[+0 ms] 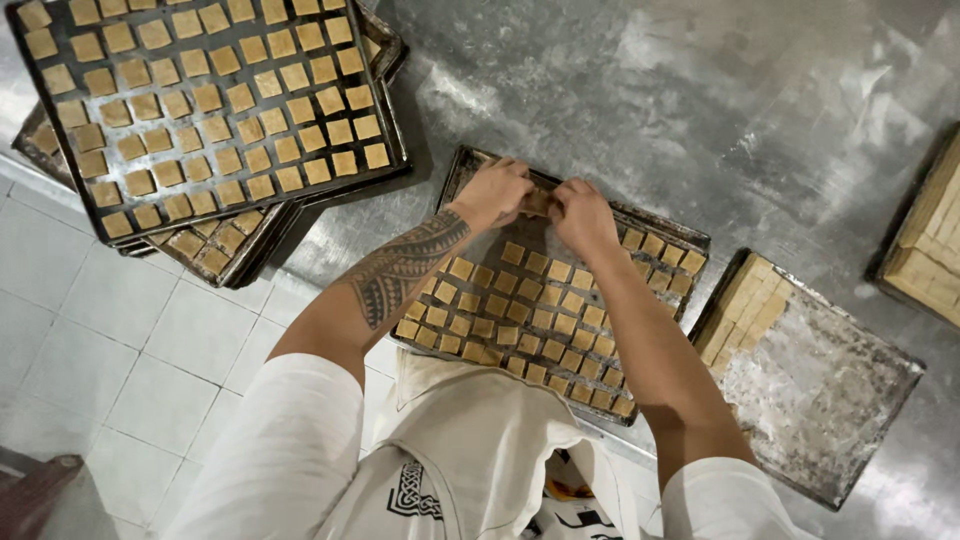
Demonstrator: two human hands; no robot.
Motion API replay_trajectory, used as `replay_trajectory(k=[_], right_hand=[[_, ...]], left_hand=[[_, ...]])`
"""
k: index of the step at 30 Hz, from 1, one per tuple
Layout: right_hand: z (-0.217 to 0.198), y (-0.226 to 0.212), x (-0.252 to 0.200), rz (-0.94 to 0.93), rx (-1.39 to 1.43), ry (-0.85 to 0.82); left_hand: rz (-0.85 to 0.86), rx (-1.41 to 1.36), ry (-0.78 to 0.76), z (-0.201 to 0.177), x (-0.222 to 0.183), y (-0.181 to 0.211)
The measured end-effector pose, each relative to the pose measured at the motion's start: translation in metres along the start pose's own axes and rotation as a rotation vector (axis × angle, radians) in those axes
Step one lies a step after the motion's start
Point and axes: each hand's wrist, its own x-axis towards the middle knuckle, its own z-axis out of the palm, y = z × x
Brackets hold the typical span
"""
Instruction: The person picks up small square pieces of dough from one metal tray and places them onto another metal tray, organizing them into rows.
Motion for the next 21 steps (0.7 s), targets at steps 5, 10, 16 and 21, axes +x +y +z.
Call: replay_trajectory(k=[5,10,16,21], right_hand=[[0.0,-0.002,0.002,-0.012,-0.073,0.003],[-0.007,-0.001,0.007,0.178,0.152,-0.107],[-0.008,-0.007,0.003,0.18,0.155,-0.09],[-0.003,-0.004,0.0,0.262,0.29,0.0]], left_hand=[[-0.055,-0.105,-0.019,0.004,0.004,-0.001],[-0.039,-0.123,0.12,0.013,0.008,-0.006],[-0.125,-0.171,0.03,0.01,0.006,-0.004],[-0.111,-0.197,0.11,0.006,0.004,0.0]])
